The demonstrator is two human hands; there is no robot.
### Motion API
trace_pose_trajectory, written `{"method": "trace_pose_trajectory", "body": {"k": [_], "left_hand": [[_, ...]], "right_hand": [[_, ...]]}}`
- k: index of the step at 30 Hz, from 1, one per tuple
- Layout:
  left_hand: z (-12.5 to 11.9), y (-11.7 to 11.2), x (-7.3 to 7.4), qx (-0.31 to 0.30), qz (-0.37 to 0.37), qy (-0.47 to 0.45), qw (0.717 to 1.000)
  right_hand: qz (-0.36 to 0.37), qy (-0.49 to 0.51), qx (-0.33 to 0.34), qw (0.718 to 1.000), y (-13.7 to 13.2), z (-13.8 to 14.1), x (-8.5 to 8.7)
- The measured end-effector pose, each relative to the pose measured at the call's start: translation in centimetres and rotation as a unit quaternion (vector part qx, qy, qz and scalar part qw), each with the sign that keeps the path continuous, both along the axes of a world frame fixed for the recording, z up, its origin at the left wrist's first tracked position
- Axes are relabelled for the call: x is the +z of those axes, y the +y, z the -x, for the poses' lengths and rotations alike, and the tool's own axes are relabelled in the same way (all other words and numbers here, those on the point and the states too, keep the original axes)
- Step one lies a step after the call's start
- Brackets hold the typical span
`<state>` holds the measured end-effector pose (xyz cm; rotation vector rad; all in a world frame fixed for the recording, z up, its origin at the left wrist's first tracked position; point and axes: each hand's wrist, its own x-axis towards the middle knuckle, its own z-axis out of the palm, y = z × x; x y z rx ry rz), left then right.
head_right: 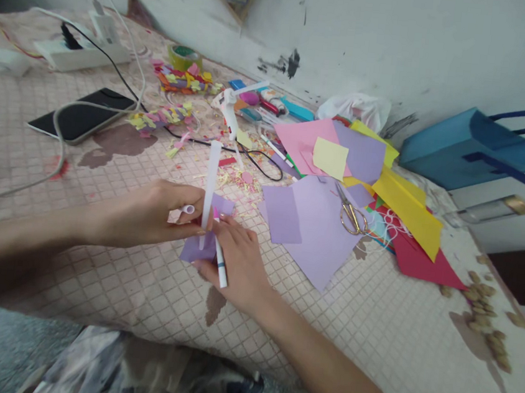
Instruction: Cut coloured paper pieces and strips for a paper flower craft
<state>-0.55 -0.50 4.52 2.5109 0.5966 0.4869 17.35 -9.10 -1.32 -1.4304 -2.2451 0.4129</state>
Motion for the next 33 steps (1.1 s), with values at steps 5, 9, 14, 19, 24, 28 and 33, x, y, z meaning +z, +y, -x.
{"method": "trace_pose_trajectory", "body": {"k": [5, 9, 14, 19, 24, 28, 33], "left_hand": [[0.0, -0.1, 0.1, -0.012, 0.002, 0.004, 1.0], [0.0, -0.1, 0.3, -0.017, 0.006, -0.008, 1.0], [0.0, -0.2, 0.4, -0.007, 0.013, -0.007, 1.0], [0.0, -0.1, 0.4, -0.011, 0.01, -0.016, 1.0], [-0.1, -0.1, 0.5, -0.019, 0.009, -0.012, 1.0], [0.0, -0.1, 0.5, -0.02, 0.011, -0.01, 1.0], [0.0, -0.1, 0.5, -0.017, 0.015, -0.008, 1.0]], "right_hand": [[0.014, 0.155, -0.064, 0.986, -0.4, -0.4, 0.7], [0.022, 0.276, -0.136, 0.951, -0.8, -0.8, 1.1], [0.121, 0.366, -0.146, 0.911, -1.0, -0.5, 0.9], [0.144, 0.355, -0.145, 0.912, -1.0, 0.1, 0.6], [0.139, 0.33, -0.146, 0.922, -0.9, 0.1, 0.5], [0.13, 0.31, -0.136, 0.932, -1.0, 0.1, 0.3], [0.109, 0.297, -0.115, 0.941, -1.2, 0.2, 0.0]]}}
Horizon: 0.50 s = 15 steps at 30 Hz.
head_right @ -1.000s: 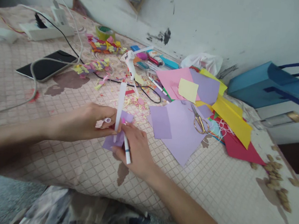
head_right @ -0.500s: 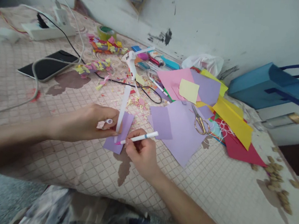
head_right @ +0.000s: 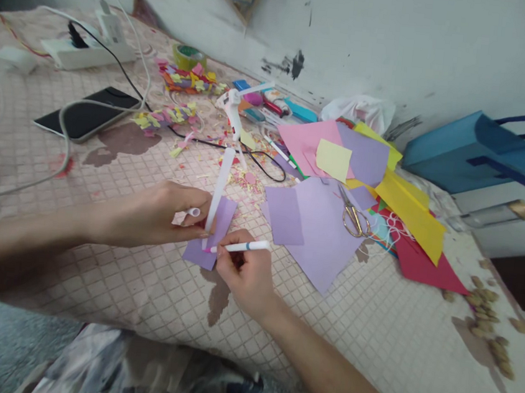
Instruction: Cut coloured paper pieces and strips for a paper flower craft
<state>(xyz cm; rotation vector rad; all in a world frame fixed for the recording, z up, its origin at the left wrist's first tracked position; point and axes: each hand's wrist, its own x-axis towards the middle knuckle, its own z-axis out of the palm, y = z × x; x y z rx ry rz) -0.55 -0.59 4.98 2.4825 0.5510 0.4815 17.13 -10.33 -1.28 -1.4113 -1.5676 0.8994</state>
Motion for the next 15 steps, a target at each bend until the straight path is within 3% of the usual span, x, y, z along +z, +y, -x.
{"method": "trace_pose_trajectory", "body": {"k": [6, 15], "left_hand": [[-0.02, 0.01, -0.01, 0.001, 0.006, 0.003, 1.0], [-0.04, -0.01, -0.01, 0.0, 0.0, -0.001, 1.0]], "right_hand": [[-0.033, -0.015, 0.015, 0.999, 0.08, 0.19, 0.07], [-0.011, -0.009, 0.004, 1.0, 0.07, -0.01, -0.08]]}}
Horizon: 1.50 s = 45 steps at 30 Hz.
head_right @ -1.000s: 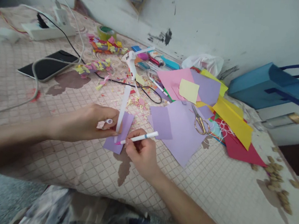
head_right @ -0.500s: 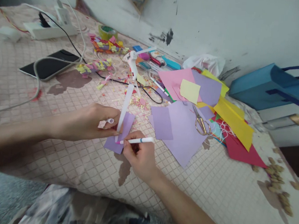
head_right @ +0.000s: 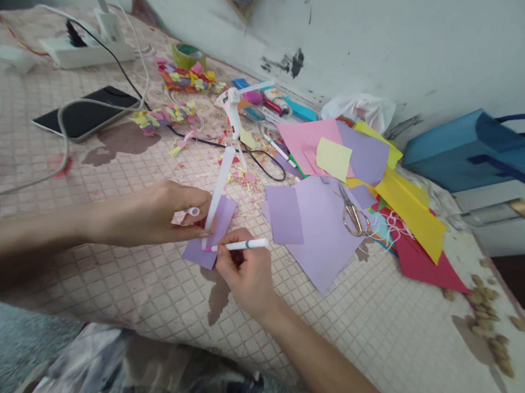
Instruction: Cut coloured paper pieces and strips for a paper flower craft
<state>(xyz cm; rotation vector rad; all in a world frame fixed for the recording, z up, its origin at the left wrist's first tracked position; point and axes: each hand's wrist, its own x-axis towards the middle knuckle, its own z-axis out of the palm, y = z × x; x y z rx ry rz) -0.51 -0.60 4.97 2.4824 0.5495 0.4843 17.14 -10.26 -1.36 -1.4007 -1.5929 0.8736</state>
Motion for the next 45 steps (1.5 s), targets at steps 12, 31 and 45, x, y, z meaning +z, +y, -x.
{"method": "trace_pose_trajectory", "body": {"k": [12, 31, 45], "left_hand": [[0.0, 0.0, 0.0, 0.003, 0.008, 0.02, 1.0], [-0.1, 0.1, -0.2, -0.017, 0.002, -0.009, 1.0], [0.0, -0.1, -0.3, -0.026, -0.005, -0.039, 0.999]], "right_hand": [[0.049, 0.039, -0.018, 0.998, 0.6, -0.2, 0.2], [0.102, -0.008, 0.084, 0.991, 4.3, -0.8, 0.9], [0.129, 0.003, 0.374, 0.918, 10.3, -1.0, 2.0]]}}
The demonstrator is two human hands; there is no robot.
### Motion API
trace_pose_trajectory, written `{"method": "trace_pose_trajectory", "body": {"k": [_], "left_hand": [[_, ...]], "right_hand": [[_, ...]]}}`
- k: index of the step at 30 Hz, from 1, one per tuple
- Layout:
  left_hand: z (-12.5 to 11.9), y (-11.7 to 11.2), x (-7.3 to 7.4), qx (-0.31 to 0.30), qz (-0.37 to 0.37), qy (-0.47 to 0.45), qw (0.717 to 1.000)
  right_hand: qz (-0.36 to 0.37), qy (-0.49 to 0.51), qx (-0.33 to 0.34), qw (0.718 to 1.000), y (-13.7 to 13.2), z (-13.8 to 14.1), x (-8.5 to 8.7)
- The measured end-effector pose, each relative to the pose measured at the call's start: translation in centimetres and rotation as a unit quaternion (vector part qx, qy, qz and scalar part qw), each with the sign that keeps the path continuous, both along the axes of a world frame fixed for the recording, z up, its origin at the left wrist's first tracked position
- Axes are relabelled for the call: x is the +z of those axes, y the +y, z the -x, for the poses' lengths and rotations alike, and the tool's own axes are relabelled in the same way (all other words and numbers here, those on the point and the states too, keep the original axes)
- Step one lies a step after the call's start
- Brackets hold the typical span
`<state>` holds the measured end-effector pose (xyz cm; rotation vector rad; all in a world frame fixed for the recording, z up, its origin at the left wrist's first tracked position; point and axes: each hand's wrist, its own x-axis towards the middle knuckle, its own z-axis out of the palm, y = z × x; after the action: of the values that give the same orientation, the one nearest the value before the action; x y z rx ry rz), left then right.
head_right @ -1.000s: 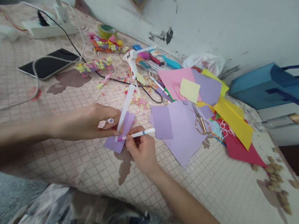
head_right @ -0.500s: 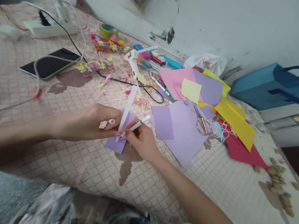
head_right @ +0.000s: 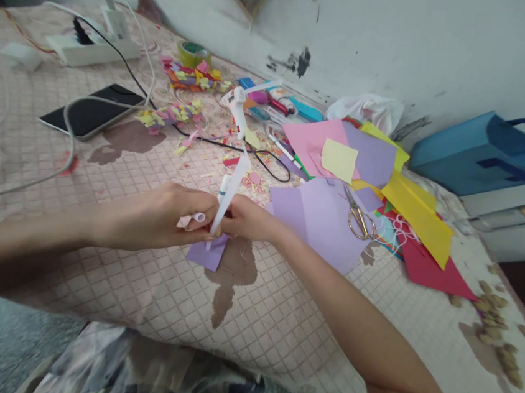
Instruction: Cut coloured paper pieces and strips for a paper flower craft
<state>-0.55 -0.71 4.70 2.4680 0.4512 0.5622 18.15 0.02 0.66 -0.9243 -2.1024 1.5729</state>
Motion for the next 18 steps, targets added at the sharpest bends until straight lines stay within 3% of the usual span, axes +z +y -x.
{"method": "trace_pose_trajectory", "body": {"k": [10, 18], "left_hand": [[0.0, 0.0, 0.0, 0.01, 0.011, 0.02, 1.0], [0.1, 0.0, 0.0, -0.001, 0.017, 0.017, 1.0]], "right_hand": [[0.044, -0.046, 0.08, 0.995, 2.1, 0.8, 0.2], [0.019, -0.085, 0.072, 0.994, 2.5, 1.3, 0.4]]}}
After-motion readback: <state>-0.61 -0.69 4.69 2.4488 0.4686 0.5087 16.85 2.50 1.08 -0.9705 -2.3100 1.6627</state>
